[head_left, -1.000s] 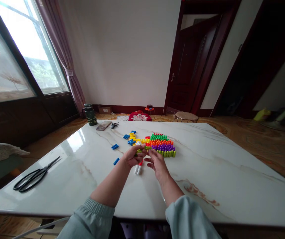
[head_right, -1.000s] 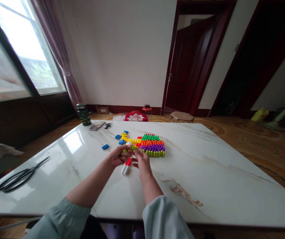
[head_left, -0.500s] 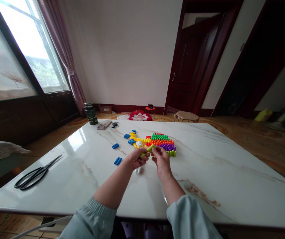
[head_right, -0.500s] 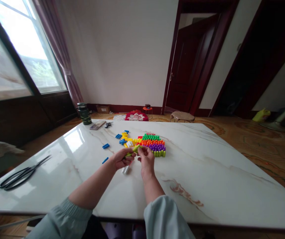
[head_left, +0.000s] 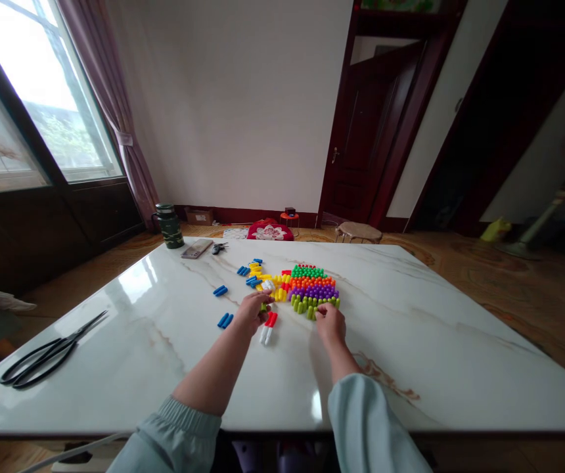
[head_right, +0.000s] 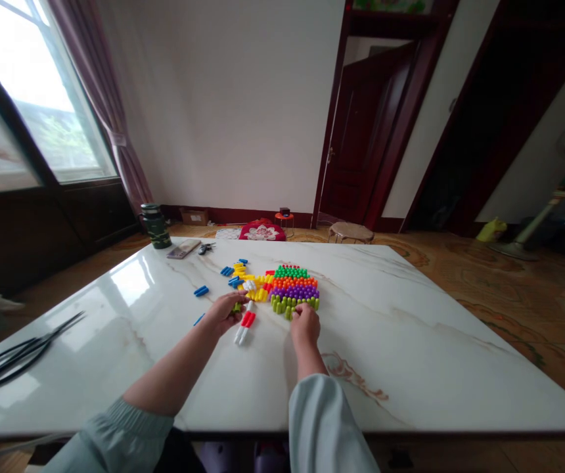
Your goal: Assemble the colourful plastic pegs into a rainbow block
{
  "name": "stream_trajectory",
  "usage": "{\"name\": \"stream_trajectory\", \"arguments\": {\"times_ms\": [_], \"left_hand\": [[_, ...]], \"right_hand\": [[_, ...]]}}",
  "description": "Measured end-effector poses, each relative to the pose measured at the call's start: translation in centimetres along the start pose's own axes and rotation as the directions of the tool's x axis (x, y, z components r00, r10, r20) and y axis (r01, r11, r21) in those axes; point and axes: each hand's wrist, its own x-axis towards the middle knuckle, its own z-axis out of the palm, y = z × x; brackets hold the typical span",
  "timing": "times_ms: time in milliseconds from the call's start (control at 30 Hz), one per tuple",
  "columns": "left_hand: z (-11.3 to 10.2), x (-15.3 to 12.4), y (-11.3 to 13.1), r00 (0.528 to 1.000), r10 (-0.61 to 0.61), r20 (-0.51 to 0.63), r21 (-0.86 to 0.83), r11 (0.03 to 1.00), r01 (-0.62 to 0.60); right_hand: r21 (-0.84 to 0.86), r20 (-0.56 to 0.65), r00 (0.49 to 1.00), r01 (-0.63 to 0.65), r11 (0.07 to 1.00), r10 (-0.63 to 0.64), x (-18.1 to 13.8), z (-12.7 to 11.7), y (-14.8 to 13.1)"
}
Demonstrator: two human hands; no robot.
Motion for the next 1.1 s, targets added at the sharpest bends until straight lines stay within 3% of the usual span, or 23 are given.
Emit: {"name": "stream_trajectory", "arguments": {"times_ms": [233,500,833,1100], "left_hand": [[0.0,0.1,-0.2,1.000,0.005,0.004,0.014,1.000,-0.005],[-0.2,0.1,-0.2,1.000,0.008,0.009,0.018,1.000,-0.008],[-0.1,0.3,-0.3,1.000,-0.001,0.017,0.009,1.000,0.001],[-0.3,0.2,-0.2,1.000,-0.007,0.018,0.002,1.000,0.007]], "right_hand": [[-0.075,-0.016,0.996,-0.085,0.994,0.084,-1.0,-1.7,-1.6],[-0.136,0.291,0.957,0.064,0.989,-0.022,-1.8,-0.4,-2.8],[-0.245,0.207,0.978,0.031,0.969,0.021,-1.2,-0.4,-1.7],[-0.251,0.181,0.983,0.085,0.964,-0.040,-0.8,-0.4,-1.5]]}}
